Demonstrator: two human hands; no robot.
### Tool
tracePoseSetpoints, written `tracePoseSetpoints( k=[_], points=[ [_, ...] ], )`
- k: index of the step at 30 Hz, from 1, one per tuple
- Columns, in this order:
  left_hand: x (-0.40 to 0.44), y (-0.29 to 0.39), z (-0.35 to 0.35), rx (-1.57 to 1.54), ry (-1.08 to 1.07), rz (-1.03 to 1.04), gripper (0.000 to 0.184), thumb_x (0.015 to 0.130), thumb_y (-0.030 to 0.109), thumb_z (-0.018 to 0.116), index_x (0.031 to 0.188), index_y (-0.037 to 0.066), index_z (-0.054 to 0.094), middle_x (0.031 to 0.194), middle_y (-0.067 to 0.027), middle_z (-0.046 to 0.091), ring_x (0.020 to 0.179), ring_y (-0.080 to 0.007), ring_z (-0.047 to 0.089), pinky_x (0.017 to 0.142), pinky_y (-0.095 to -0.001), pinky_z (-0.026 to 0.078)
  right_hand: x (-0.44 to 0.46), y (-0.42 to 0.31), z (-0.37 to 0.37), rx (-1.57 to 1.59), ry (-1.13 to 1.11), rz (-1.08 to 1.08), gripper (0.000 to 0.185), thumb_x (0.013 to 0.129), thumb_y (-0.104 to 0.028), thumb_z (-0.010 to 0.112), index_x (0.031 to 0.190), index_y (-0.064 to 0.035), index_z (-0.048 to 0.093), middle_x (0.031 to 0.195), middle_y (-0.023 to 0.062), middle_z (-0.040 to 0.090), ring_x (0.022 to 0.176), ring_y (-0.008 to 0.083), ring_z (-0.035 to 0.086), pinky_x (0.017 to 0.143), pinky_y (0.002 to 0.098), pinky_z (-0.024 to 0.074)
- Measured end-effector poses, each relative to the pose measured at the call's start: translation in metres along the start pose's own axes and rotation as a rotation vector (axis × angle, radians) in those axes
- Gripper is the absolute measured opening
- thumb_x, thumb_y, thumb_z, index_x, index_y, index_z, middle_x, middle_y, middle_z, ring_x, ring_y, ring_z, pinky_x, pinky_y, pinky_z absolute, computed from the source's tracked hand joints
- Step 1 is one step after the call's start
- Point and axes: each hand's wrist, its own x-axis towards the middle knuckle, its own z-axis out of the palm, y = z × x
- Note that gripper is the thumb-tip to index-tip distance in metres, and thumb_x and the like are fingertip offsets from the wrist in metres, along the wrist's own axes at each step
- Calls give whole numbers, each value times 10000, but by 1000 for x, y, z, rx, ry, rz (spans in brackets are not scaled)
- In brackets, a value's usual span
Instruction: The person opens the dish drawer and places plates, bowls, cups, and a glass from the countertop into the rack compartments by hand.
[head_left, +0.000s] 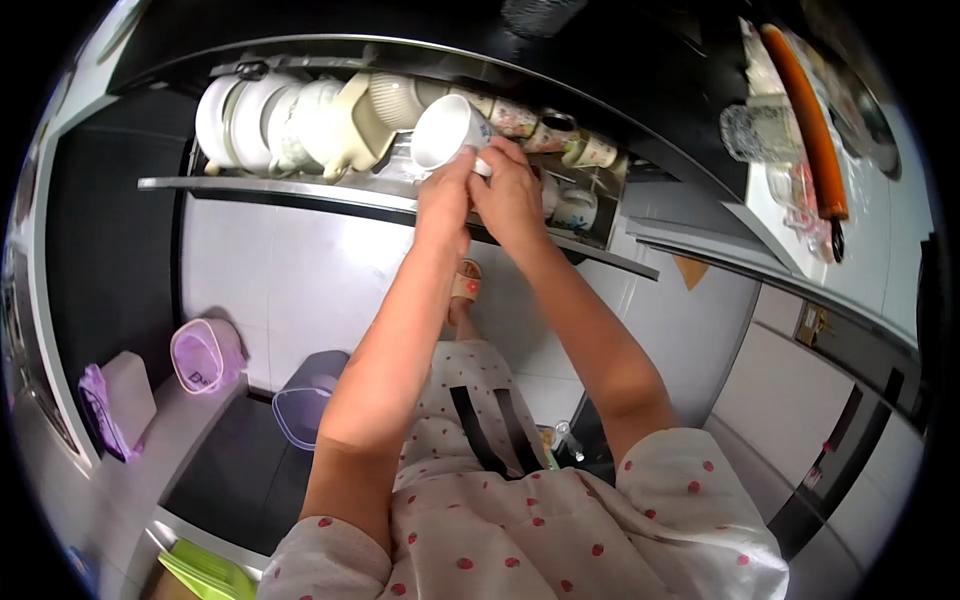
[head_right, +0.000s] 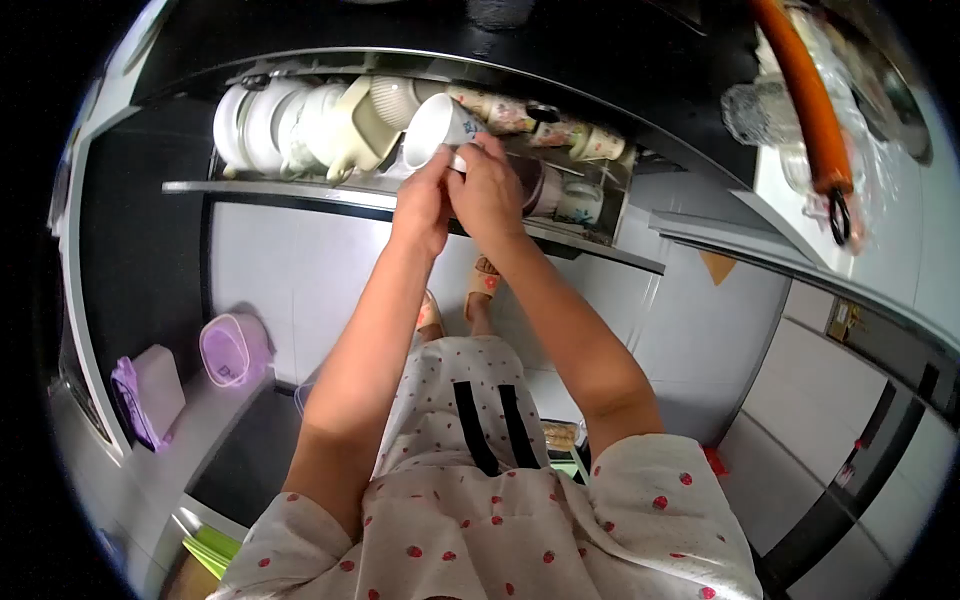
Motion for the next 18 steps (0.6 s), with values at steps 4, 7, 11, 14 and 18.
tracePoseSetpoints(
  k=[4,7,11,14,18],
  points=[
    [25,0,-6,40,112,-24,335,815,275,523,922,-38,569,810,-75,548,746,-162,488,656,-287,391,14,1,9,-142,-174,-24,262,731,-159,589,960,-32,584,1109,118,530,967,297,528,813,354,428],
    [37,9,-13,181,174,-14,345,825,279,490,881,-47,590,792,-138,592,729,-231,552,675,-346,428,28,8,21,-163,-218,-117,213,741,-140,571,933,-52,585,1043,128,552,906,308,542,751,377,446],
    [40,42,-33,1291,262,417,328,794,306,523,903,8,607,790,-204,611,809,-354,577,769,-395,436,45,9,34,-212,-241,-221,205,747,-186,587,901,-52,583,844,130,591,800,316,558,676,403,445],
    [48,42,-47,1303,395,658,230,769,207,565,905,27,611,816,-187,595,810,-336,568,752,-393,440,60,-7,40,-185,-208,-269,229,733,-247,619,722,-27,558,711,151,593,716,319,577,638,407,452],
    [60,43,-57,1374,435,669,176,761,133,567,916,66,618,843,-185,564,826,-335,549,748,-391,437,81,-18,58,-224,-273,-267,263,752,-278,593,714,-19,580,685,165,590,712,322,577,649,414,450]
  ],
)
